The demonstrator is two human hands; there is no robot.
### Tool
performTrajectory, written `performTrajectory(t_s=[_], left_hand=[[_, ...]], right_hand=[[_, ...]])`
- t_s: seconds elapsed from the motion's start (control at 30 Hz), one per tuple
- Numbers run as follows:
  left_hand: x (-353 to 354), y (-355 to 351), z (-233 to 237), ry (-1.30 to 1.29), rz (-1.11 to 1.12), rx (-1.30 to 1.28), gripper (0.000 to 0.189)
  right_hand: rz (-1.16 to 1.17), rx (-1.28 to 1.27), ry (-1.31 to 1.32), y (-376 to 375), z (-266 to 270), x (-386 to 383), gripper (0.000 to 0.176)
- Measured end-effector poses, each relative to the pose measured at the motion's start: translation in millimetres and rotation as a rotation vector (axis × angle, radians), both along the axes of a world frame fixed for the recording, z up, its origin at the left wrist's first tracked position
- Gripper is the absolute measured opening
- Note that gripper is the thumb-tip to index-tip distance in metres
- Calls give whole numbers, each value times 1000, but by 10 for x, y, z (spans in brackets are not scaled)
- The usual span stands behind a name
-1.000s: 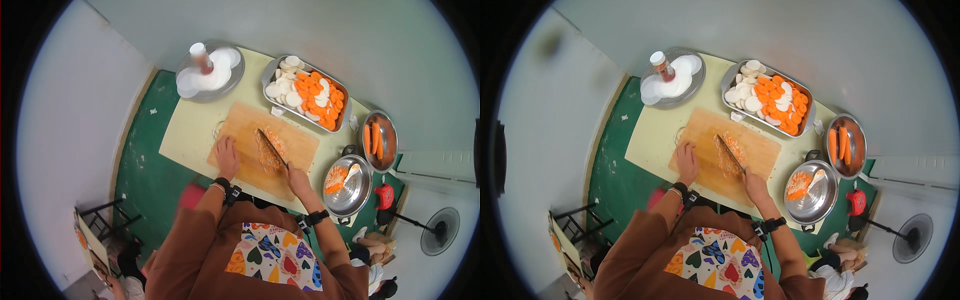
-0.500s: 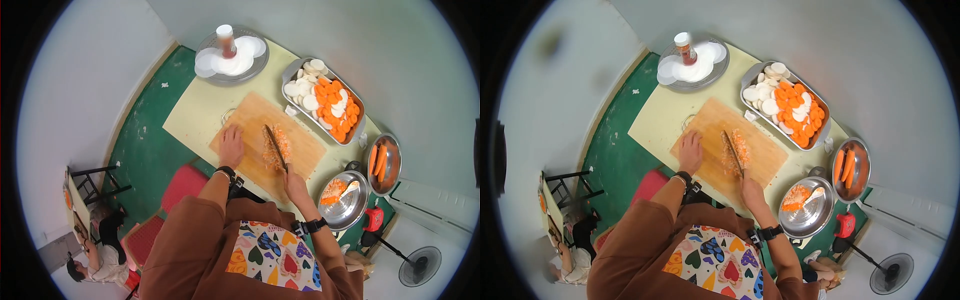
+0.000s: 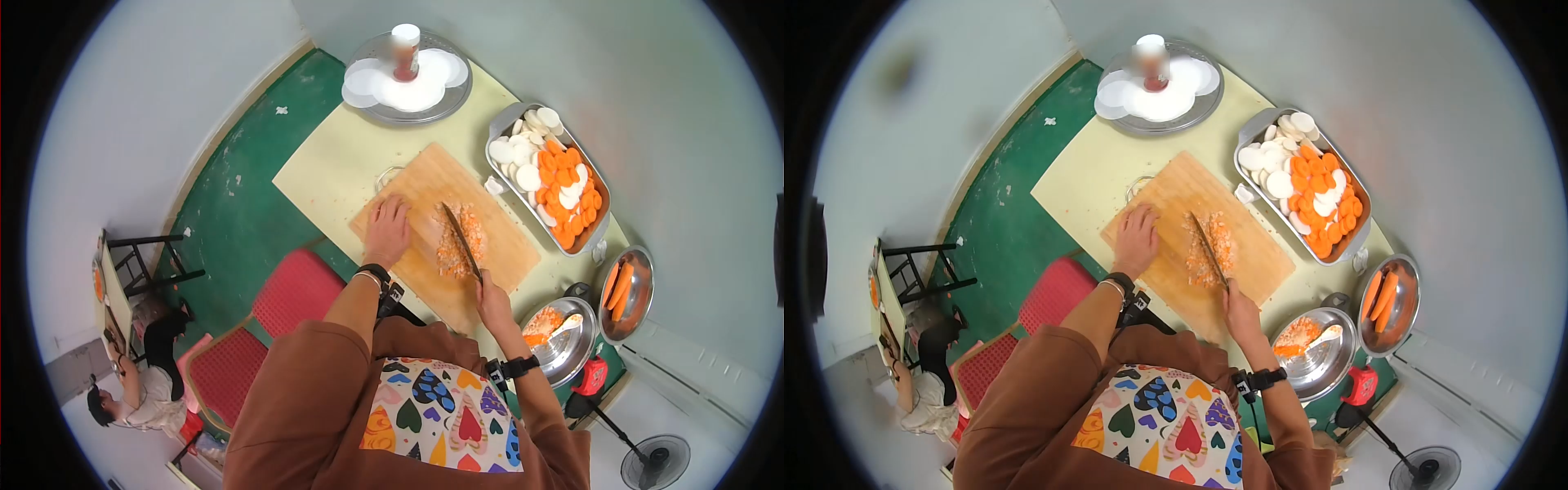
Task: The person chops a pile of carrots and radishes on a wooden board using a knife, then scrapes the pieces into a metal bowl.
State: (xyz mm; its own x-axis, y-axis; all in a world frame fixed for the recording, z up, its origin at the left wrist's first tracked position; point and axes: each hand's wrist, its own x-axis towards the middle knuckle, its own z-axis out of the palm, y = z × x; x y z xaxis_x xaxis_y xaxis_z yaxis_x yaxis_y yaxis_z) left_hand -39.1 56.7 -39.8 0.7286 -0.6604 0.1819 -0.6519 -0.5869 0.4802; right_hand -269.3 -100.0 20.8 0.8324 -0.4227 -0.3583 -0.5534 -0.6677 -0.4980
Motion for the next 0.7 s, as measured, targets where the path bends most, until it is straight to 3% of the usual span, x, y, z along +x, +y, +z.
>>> performTrajectory(t_s=[0.13, 0.23, 0.37, 0.47, 0.57, 0.7], left_hand=[[5, 22, 1, -31, -14, 15, 31], [-12, 10, 6, -11, 0, 5, 31], [-6, 16, 18, -56, -2, 26, 31], [-6, 20, 20, -48, 7, 23, 32], [9, 34, -3, -74, -9, 55, 34], [-3, 37, 3, -33, 12, 6, 37]], right_hand=[[-22, -6, 59, 15, 283, 80, 24], [-62, 13, 27, 32, -27, -22, 24], [-37, -16, -39, -71, 196, 63, 25], [-27, -163, -165, -273, 152, 104, 30], [39, -289, -104, -543, 135, 268, 30], [81, -278, -69, -705, 53, 398, 31]])
